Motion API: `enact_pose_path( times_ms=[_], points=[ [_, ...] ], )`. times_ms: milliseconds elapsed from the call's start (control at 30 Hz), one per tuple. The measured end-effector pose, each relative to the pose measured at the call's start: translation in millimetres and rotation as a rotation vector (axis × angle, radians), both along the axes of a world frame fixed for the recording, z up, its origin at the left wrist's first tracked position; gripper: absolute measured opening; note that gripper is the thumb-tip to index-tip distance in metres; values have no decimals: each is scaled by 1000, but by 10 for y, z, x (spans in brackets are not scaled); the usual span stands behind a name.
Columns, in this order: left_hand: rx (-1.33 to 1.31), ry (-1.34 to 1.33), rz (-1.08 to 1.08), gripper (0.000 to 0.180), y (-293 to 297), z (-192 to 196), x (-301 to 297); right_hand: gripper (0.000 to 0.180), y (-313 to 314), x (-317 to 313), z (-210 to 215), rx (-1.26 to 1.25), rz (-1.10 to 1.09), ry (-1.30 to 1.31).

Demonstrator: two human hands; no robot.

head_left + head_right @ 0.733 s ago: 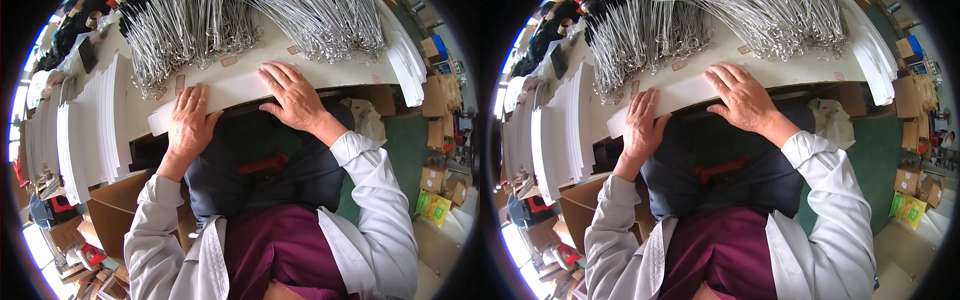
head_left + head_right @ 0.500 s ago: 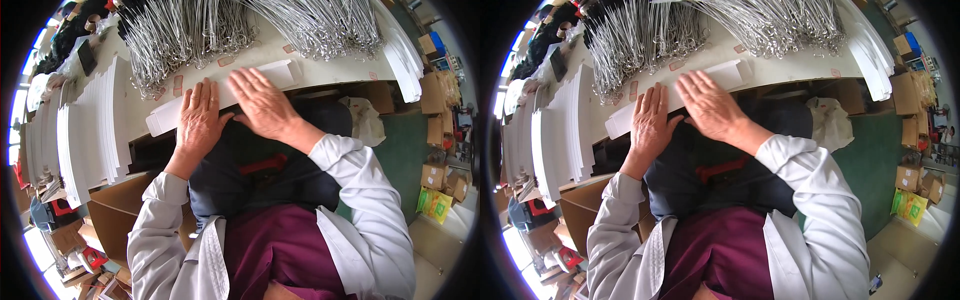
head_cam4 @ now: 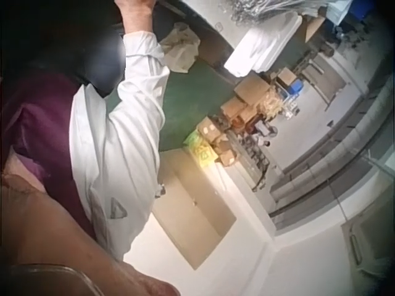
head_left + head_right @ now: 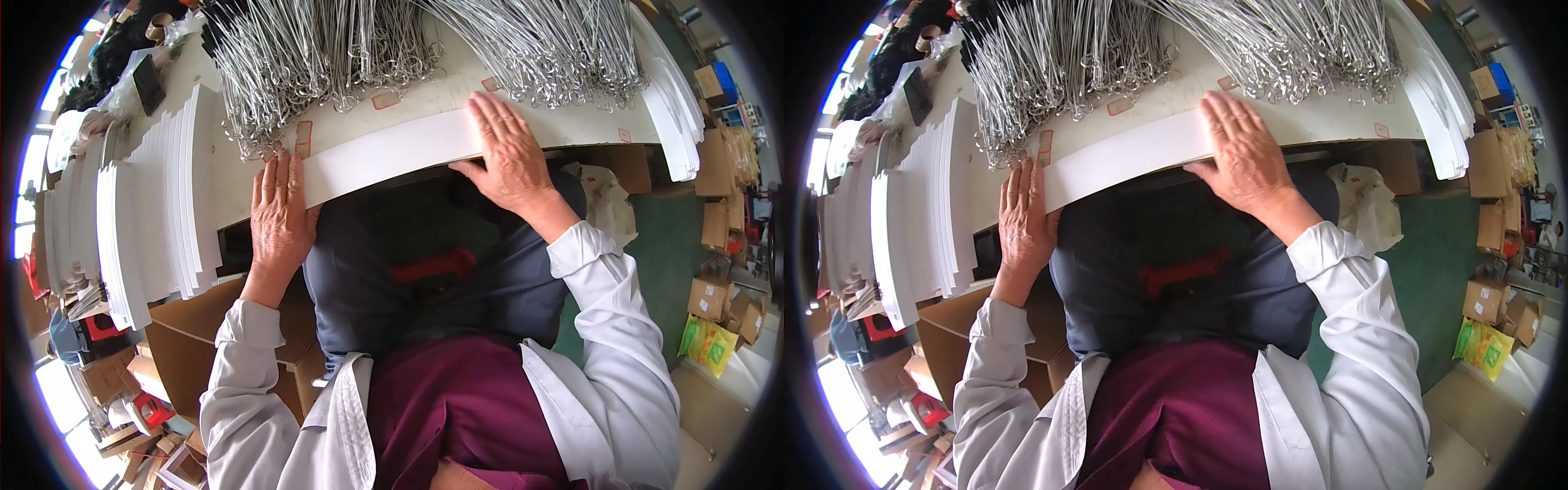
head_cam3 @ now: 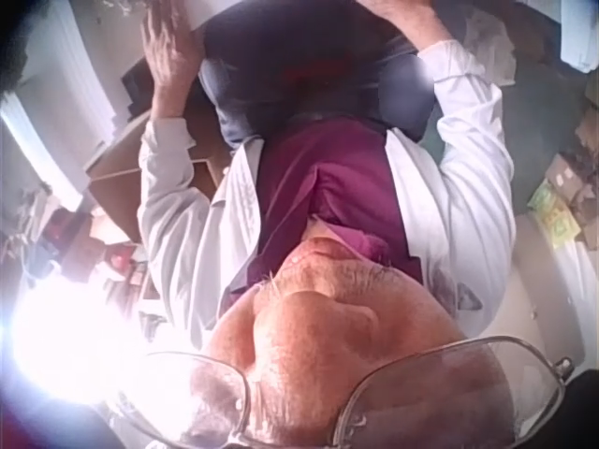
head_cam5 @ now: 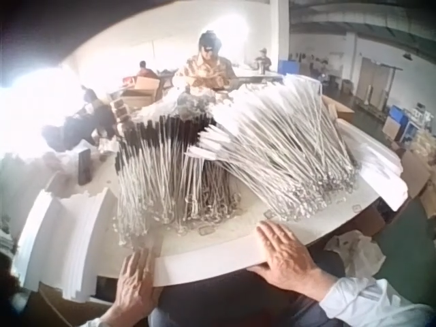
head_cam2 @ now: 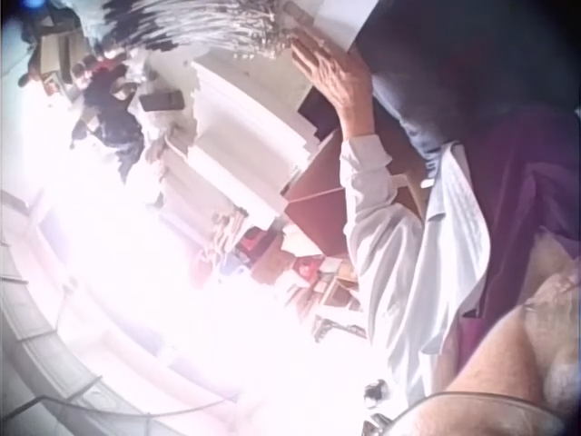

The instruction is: Placing wire brushes into a paper sleeve.

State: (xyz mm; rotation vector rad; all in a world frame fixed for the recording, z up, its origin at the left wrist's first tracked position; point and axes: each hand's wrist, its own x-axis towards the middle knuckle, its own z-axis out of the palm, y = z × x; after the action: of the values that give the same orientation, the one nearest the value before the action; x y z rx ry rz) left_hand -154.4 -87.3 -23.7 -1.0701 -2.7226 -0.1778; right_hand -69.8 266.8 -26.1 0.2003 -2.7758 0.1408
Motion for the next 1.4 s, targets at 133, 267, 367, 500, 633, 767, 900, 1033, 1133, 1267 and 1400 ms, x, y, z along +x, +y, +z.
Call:
enact_pose_path(
  times_ms=[133,267,367,500,633,767,900,1033,1133,1267,1400],
  points=[
    [31,73,-10,69,-74,-69,-15,89,82,27,36,16,57,13],
    [-31,103,-16,62,-79,70,75,73,172,50,46,-62,151,71],
    [-12,-3,-61,53,-73,312,292,55,141,199,122,-100,189,114],
    [-7,-438,-126,53,67,817,545,43,-100,299,228,-199,304,109],
    [66,-667,-175,60,388,851,576,38,-452,310,267,-283,420,61],
    [130,-843,-97,60,633,694,603,41,-613,346,270,-358,380,91],
    [263,-704,-11,58,581,621,680,48,-559,558,314,-505,206,201],
    [291,-671,11,59,541,536,835,44,-639,775,171,-655,178,234],
    [313,-713,46,61,564,473,942,42,-769,819,132,-745,171,232],
    [302,-686,40,65,542,441,1067,31,-881,870,91,-834,169,161],
    [309,-666,32,71,544,354,1146,23,-887,899,93,-1227,62,-78]
  ],
)
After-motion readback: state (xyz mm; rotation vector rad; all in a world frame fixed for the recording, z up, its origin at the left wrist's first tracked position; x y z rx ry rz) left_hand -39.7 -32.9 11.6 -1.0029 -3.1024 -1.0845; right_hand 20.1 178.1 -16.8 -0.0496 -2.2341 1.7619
